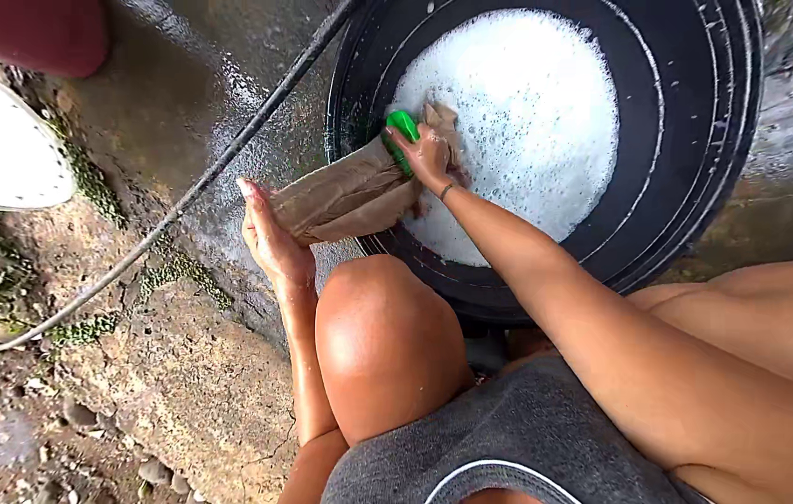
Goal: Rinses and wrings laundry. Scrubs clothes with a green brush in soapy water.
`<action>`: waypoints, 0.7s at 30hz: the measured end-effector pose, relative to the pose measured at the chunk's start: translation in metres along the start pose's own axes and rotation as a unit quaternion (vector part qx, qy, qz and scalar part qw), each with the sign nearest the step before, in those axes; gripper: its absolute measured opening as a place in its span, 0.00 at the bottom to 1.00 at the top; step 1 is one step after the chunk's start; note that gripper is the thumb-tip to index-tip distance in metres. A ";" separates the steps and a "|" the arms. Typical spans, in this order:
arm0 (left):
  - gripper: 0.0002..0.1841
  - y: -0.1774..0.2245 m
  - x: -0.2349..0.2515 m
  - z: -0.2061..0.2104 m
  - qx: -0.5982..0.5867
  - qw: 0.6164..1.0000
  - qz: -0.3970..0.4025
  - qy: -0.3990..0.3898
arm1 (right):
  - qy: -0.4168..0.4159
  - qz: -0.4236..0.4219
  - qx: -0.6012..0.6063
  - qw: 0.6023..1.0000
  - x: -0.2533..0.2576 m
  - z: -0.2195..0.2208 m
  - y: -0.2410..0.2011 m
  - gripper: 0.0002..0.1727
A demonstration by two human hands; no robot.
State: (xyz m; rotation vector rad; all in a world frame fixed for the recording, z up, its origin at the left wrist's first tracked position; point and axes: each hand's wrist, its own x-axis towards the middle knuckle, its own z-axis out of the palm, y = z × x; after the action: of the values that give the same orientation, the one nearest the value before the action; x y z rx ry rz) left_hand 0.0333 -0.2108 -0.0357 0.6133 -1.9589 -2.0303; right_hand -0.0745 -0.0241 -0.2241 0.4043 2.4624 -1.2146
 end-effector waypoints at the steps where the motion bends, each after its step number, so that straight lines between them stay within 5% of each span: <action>1: 0.24 -0.001 0.000 -0.002 0.024 1.000 -0.011 0.002 | 0.022 -0.036 0.044 0.998 -0.014 -0.003 -0.020 0.39; 4: 0.23 -0.004 -0.003 -0.005 0.072 0.997 -0.017 0.002 | 0.023 -0.237 0.228 0.944 -0.101 -0.007 -0.101 0.29; 6: 0.23 0.004 -0.002 -0.005 0.054 0.998 -0.016 -0.008 | 0.021 -0.312 0.217 0.925 -0.112 0.006 -0.105 0.30; 9: 0.26 0.011 -0.004 0.006 0.021 0.999 0.020 -0.044 | -0.047 -0.182 -0.036 0.982 -0.036 0.000 -0.023 0.39; 12: 0.25 0.005 0.012 0.000 0.096 0.983 0.068 -0.139 | -0.095 -0.101 -0.234 0.962 0.027 -0.052 0.046 0.45; 14: 0.28 -0.001 0.032 0.001 0.351 0.907 0.075 -0.223 | -0.064 -0.074 -0.264 0.959 0.044 -0.102 0.050 0.42; 16: 0.29 -0.001 0.049 0.017 0.549 0.771 0.042 -0.321 | -0.021 -0.026 -0.282 0.959 0.039 -0.144 0.053 0.42; 18: 0.23 -0.011 0.070 0.062 0.597 0.708 0.043 -0.375 | 0.038 0.038 -0.280 0.958 0.038 -0.184 0.056 0.42; 21: 0.35 -0.049 0.082 0.133 0.620 0.655 -0.043 -0.431 | 0.162 0.183 -0.150 0.958 0.020 -0.211 0.083 0.43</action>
State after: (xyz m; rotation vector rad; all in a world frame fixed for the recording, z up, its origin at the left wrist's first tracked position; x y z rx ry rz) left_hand -0.0954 -0.1279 -0.0933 -0.2301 -3.8444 -0.5689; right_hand -0.0996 0.1960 -0.1722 0.9840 2.6215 -0.6514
